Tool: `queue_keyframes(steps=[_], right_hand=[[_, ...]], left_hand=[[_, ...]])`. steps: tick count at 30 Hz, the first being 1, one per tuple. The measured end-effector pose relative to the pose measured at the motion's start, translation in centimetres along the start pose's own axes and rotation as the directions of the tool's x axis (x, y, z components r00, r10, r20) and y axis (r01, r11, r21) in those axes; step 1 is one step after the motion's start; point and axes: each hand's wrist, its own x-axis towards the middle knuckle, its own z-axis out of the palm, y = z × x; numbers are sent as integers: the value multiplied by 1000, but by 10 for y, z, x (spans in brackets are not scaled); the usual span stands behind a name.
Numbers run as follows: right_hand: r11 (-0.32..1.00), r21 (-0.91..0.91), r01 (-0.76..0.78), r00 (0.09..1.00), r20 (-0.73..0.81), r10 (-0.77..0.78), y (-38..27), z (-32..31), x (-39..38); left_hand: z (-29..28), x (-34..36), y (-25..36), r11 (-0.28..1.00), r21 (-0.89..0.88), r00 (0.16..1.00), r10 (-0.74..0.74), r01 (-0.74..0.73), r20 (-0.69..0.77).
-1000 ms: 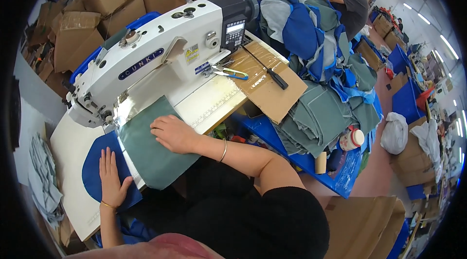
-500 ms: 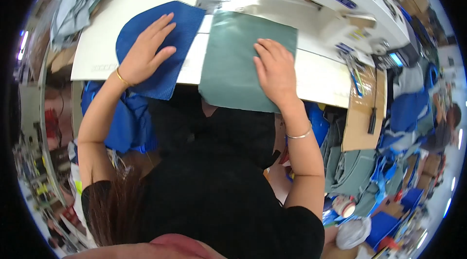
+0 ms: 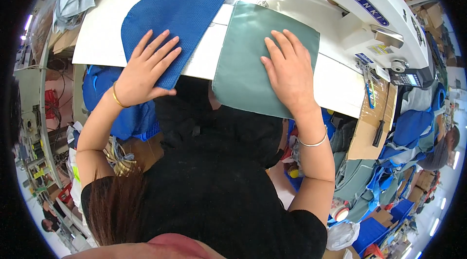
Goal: Sewing fabric and leather panels together using an industrial sewing machine to assemble a bag.
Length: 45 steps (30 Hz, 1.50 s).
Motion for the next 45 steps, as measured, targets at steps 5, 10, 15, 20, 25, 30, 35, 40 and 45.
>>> queue_keyframes(steps=[5,10,15,20,25,30,35,40,45], right_hand=[[998,66,6,1000,-14,-5,-13,-4,2],[989,147,34,999,-9,-33,-18,3,-2],[985,169,42,999,-26,-39,-25,-1,-7],[946,302,120,981,-181,-67,-38,-23,11],[849,305,430,878,-361,-315,-79,-91,57],[162,945,-283,951,254,178,-81,-117,32],[-365,919,-148,743,347,573,-41,-90,-37],[-562,825,-58,572,489,659,-17,-54,-56],[-187,886,-425,604,431,670,-10,-33,-78]], left_hand=[[-1,-11,-64,878,-156,762,-472,453,-442],[6,-25,-101,286,-795,618,-774,535,137],[-43,-21,-64,238,-967,751,-654,85,-95],[-110,-23,-43,521,-854,935,-294,-19,-200],[-163,43,-13,718,-615,940,317,-324,-126],[-183,85,54,960,-223,915,67,-167,-397],[-105,80,7,919,-203,701,102,-338,-706],[-20,57,28,808,-556,795,-204,-193,-572],[12,31,67,566,-798,868,-482,205,-119]])
